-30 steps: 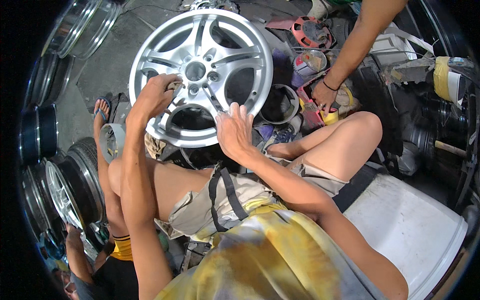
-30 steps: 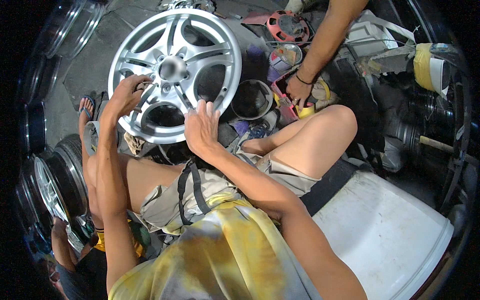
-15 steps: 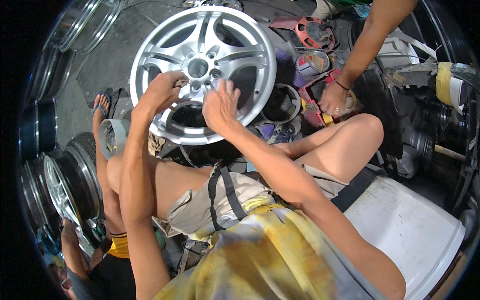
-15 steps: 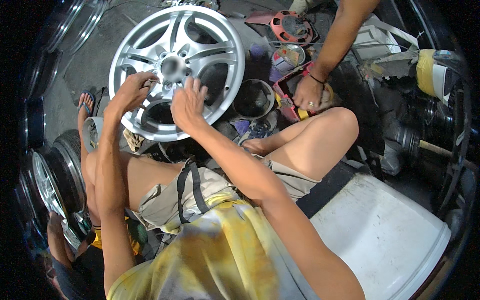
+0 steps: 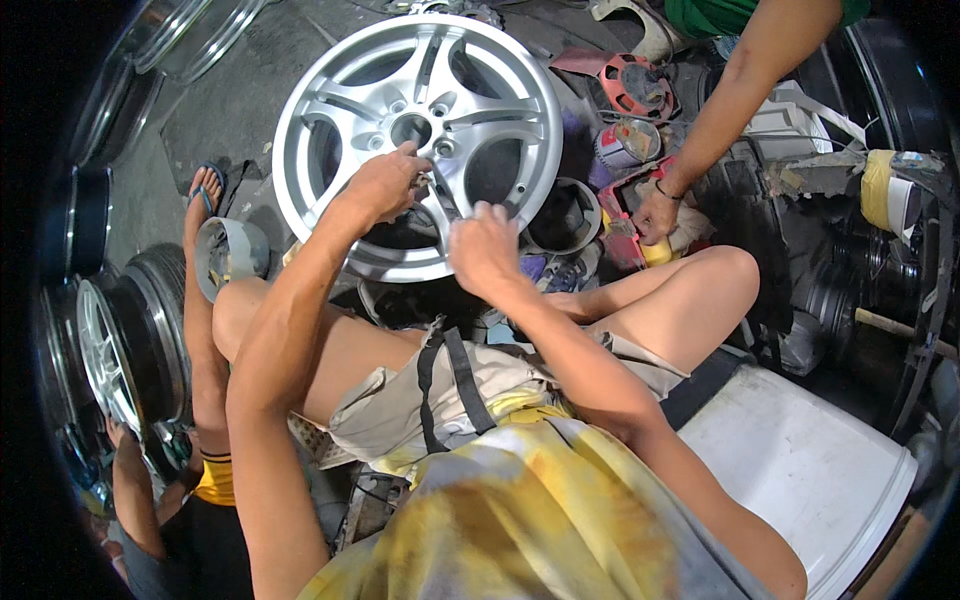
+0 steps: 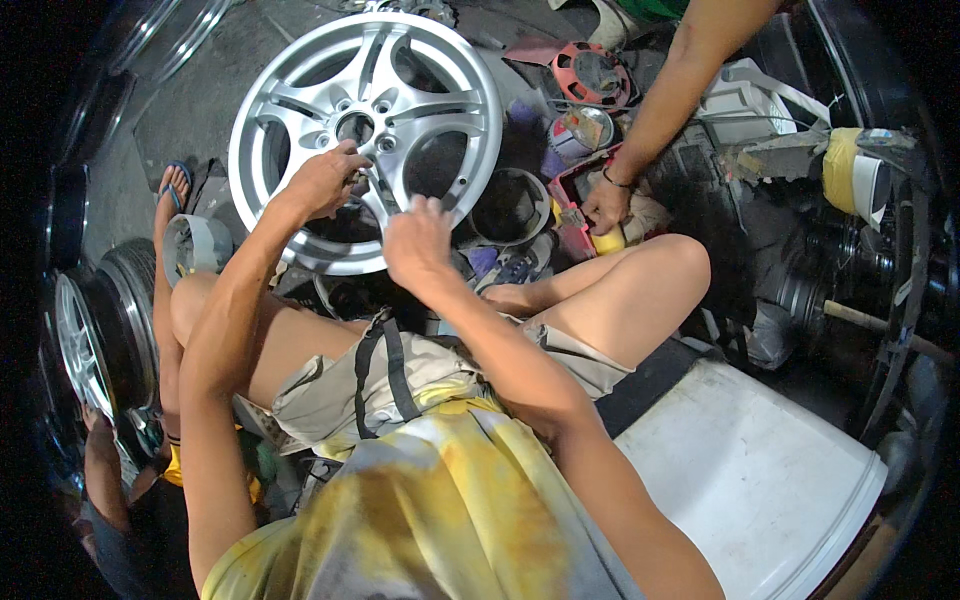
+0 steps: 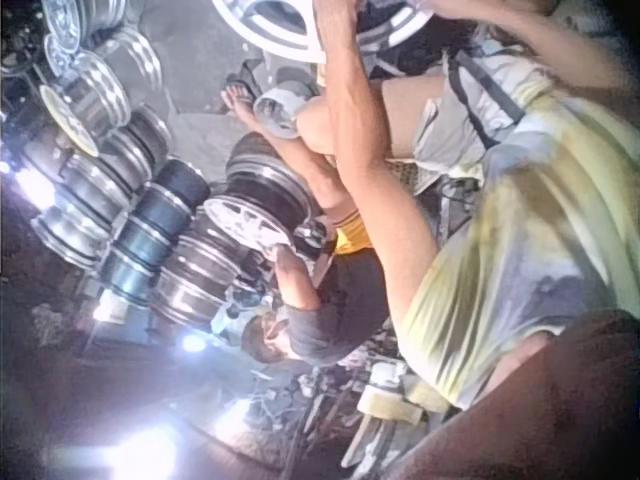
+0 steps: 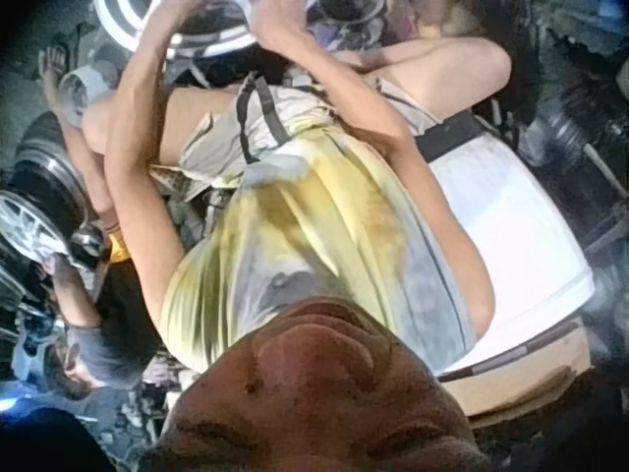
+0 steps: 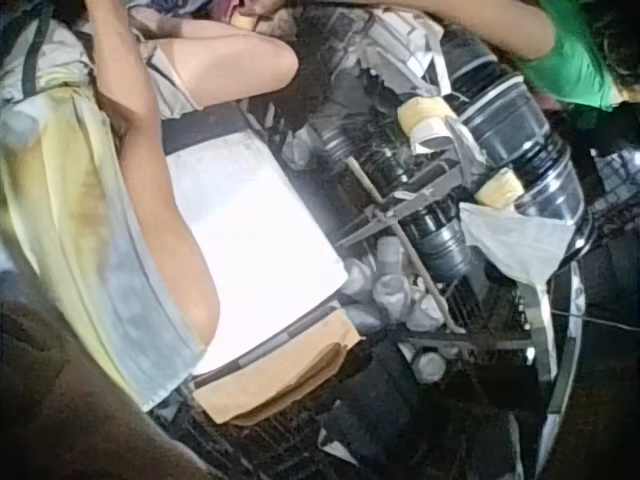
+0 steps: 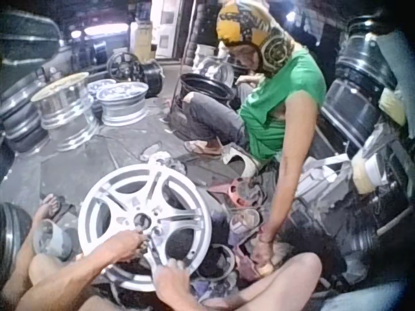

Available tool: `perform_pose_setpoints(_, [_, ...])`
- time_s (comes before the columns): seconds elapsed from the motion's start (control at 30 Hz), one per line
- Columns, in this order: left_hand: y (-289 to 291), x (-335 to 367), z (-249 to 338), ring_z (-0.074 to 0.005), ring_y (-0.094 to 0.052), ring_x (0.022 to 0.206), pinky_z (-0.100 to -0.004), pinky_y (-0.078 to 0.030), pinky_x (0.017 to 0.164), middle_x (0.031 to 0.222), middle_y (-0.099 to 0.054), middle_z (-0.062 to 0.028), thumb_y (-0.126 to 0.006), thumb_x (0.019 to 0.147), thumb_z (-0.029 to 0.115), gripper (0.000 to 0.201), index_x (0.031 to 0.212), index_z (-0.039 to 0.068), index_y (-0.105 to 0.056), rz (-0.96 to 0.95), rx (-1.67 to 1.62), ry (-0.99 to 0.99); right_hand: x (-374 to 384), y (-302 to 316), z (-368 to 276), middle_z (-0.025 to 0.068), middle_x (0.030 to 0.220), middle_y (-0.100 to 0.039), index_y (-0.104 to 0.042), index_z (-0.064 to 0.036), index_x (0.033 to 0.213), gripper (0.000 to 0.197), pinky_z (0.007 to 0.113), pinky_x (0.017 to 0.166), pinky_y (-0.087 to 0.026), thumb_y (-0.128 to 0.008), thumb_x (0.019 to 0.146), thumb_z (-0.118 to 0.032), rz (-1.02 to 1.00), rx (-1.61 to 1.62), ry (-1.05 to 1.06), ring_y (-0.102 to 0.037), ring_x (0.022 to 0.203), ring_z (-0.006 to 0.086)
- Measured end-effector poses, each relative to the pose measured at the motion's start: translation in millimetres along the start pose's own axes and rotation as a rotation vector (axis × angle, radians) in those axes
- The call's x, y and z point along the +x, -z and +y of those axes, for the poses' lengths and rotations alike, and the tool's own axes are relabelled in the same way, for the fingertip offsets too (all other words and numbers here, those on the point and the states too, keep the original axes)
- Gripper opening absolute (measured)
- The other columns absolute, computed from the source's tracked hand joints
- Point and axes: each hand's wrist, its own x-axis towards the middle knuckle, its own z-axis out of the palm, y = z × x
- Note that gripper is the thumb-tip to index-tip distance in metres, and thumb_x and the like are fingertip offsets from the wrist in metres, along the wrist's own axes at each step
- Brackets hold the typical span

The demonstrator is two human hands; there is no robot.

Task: The person sits on the floor and scrubs a silver car rim with a cloth. They wipe the spokes and the central hub area repeatedly, occasionally reaching for a container of supplies. The person continues to clean the rim surface with a cloth.

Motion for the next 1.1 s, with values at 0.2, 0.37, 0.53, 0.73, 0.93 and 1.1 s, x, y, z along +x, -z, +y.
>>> perform_pose_setpoints(0.2, [-23.5,-5.8,21.2,-0.0348,-0.07,0.084,-0.0451,-0.058,0.072,0.117,-0.057,-0.0156,-0.06,0.083,0.0,0.023,0.105,0.003,-0.066,0.024,0.336,-0.09,-12.8,46.1,60.5,0.0238,0.093,-0.062,-0.073,0.0012,0.095,0.034,0.05,0.088,-0.046,-0.048,0.101,-0.021,0.311,0.38,0.035,-0.059,0.096,0.0414])
perform_pose_setpoints(0.37, [-55.6,-20.2,53.2,-0.0288,-0.071,0.077,-0.0402,-0.059,0.061,0.11,-0.059,-0.0134,-0.058,0.089,0.008,0.017,0.103,0.004,-0.067,-0.033,0.437,-0.195,-18.8,73.4,83.7,0.024,0.092,-0.06,-0.074,-0.0008,0.098,0.027,0.049,0.084,-0.047,-0.055,0.099,-0.021,0.245,0.352,0.109,-0.058,0.092,0.0425])
perform_pose_setpoints(0.53, [-23.4,-14.0,35.9,-0.0374,-0.069,0.094,-0.0463,-0.055,0.085,0.115,-0.065,-0.0228,-0.057,0.094,0.015,0.029,0.118,-0.001,-0.064,-0.042,-0.198,-0.303,-25.1,82.9,109.7,0.0218,0.09,-0.059,-0.075,-0.0028,0.1,0.024,0.047,0.08,-0.048,-0.056,0.099,-0.018,0.186,0.32,0.172,-0.059,0.088,0.0411])
perform_pose_setpoints(0.73, [45.3,10.0,43.5,-0.0432,-0.059,0.105,-0.0493,-0.047,0.091,0.106,-0.064,-0.0265,-0.045,0.106,0.024,0.031,0.117,-0.001,-0.06,0.494,-0.19,0.234,-27.7,73.0,124.6,0.023,0.087,-0.057,-0.073,0.0,0.095,0.025,0.048,0.078,-0.048,-0.057,0.099,-0.018,0.316,0.412,0.119,-0.059,0.085,0.0413])
perform_pose_setpoints(0.93, [-41.4,-19.8,43.8,-0.0413,-0.049,0.123,-0.0476,-0.042,0.106,0.131,-0.048,-0.024,-0.067,0.085,0.011,0.049,0.128,-0.007,-0.052,0.246,0.016,0.039,-28.5,69.1,117.0,0.0242,0.09,-0.058,-0.072,0.0019,0.095,0.025,0.049,0.078,-0.049,-0.058,0.098,-0.018,0.325,0.424,0.126,-0.06,0.086,0.0422])
perform_pose_setpoints(1.1, [-49.0,-27.6,37.5,-0.0417,-0.052,0.123,-0.0471,-0.043,0.108,0.132,-0.052,-0.0244,-0.065,0.085,0.006,0.049,0.131,-0.006,-0.054,0.319,0.152,-0.201,-23.3,55.1,114.1,0.0232,0.093,-0.058,-0.07,0.0047,0.093,0.027,0.049,0.079,-0.05,-0.058,0.099,-0.018,0.328,0.447,0.175,-0.062,0.087,0.0429])
